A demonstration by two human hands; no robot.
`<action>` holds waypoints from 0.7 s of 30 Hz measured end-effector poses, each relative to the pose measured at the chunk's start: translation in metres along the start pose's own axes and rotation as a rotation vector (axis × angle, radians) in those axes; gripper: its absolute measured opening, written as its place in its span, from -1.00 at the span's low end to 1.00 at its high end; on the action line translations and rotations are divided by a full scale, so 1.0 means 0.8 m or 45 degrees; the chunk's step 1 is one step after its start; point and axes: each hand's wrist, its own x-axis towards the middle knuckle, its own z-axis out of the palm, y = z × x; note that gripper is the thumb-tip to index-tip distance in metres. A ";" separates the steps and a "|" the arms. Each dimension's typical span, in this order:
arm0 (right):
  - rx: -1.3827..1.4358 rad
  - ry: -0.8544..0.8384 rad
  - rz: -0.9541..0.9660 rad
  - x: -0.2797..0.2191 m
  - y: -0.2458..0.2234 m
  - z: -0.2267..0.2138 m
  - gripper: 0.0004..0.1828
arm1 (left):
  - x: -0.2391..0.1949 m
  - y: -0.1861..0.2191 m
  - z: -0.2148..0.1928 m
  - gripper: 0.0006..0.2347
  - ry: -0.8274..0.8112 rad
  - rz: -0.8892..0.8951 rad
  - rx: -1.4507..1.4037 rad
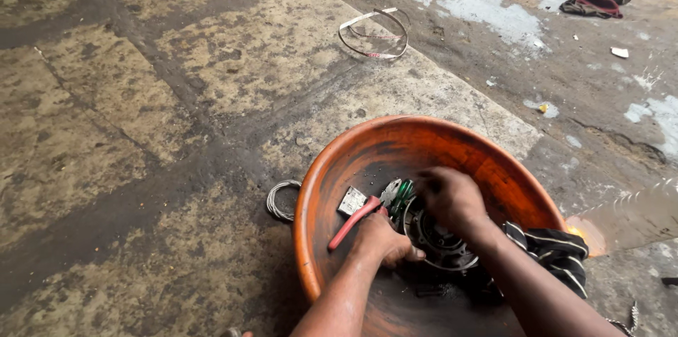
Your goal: The person cleans a disassembled mechanical part inside a plastic basin using a cloth and a brush. They scrub the part, wipe it with a striped cloth, and rotate it to clean different surfaces.
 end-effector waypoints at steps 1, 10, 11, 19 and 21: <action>0.011 -0.070 -0.132 -0.010 -0.001 0.009 -0.78 | 0.002 0.002 -0.001 -0.23 0.064 0.060 0.076; -0.099 -0.091 -0.144 -0.004 -0.002 0.021 -0.85 | 0.005 0.000 -0.002 -0.14 0.153 0.164 0.121; -0.176 -0.227 -0.121 -0.013 -0.005 0.020 -0.87 | 0.004 -0.001 -0.001 -0.12 0.152 0.190 0.112; -0.067 0.045 -0.067 -0.005 0.003 0.005 -0.85 | 0.004 -0.002 0.006 -0.11 0.177 0.184 0.168; -0.010 0.111 -0.044 -0.009 0.003 0.002 -0.83 | 0.004 -0.001 0.004 0.06 0.202 0.174 0.252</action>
